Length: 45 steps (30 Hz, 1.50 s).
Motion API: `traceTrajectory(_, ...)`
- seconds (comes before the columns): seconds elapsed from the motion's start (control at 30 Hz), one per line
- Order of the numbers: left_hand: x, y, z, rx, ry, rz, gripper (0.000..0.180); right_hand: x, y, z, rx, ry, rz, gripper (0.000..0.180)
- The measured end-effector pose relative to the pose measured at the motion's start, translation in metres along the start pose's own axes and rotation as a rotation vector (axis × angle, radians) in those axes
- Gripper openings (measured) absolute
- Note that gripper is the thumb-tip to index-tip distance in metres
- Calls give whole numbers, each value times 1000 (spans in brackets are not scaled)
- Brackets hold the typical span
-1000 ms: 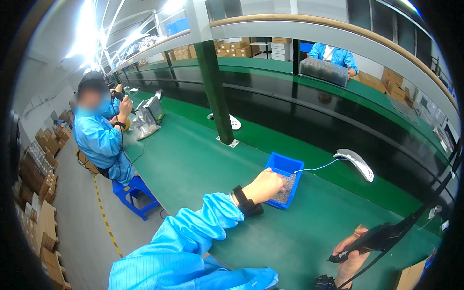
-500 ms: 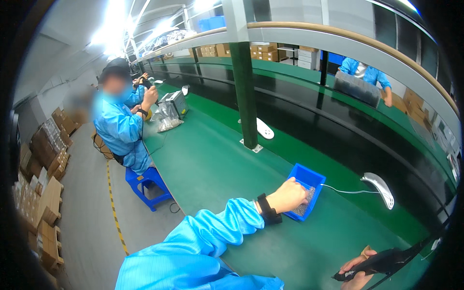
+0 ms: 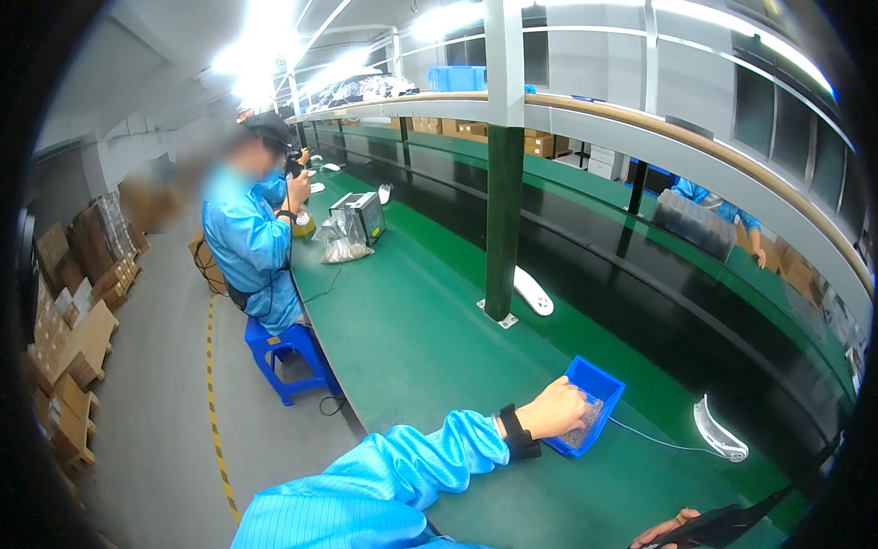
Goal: Assembling electronic components using an electric screwdriver at a factory production line.
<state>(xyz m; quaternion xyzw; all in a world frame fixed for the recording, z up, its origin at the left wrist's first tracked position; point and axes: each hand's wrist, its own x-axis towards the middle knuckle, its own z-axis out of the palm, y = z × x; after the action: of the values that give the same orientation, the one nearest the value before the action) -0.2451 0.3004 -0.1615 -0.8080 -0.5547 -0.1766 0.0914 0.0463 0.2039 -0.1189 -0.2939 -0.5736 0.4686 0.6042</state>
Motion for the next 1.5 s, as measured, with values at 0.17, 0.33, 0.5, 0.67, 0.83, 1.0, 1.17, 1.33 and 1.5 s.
traceTrajectory(0.17,-2,8,-15,-58,88,11,15,-4,1,-4,-65,-23,-19,66)
traceTrajectory(0.33,-11,47,-34,-447,171,153,11,-4,15,-11,-114,-41,-16,65)
traceTrajectory(0.5,-37,115,-31,-805,-71,355,14,9,18,23,-88,280,-118,62)
traceTrajectory(0.67,-52,136,-10,-806,-161,404,16,4,23,12,192,204,-47,63)
traceTrajectory(0.83,-50,138,1,-838,-140,455,15,-5,14,16,169,293,-123,75)
traceTrajectory(1.0,-46,119,8,-729,-92,420,9,4,28,19,247,143,-136,75)
traceTrajectory(1.17,-30,107,9,-754,-205,369,7,16,36,26,394,158,-141,82)
traceTrajectory(1.33,-26,97,7,-811,-261,396,10,22,40,32,467,90,-166,84)
traceTrajectory(1.5,-33,90,12,-845,-225,410,10,19,47,39,457,8,-155,81)
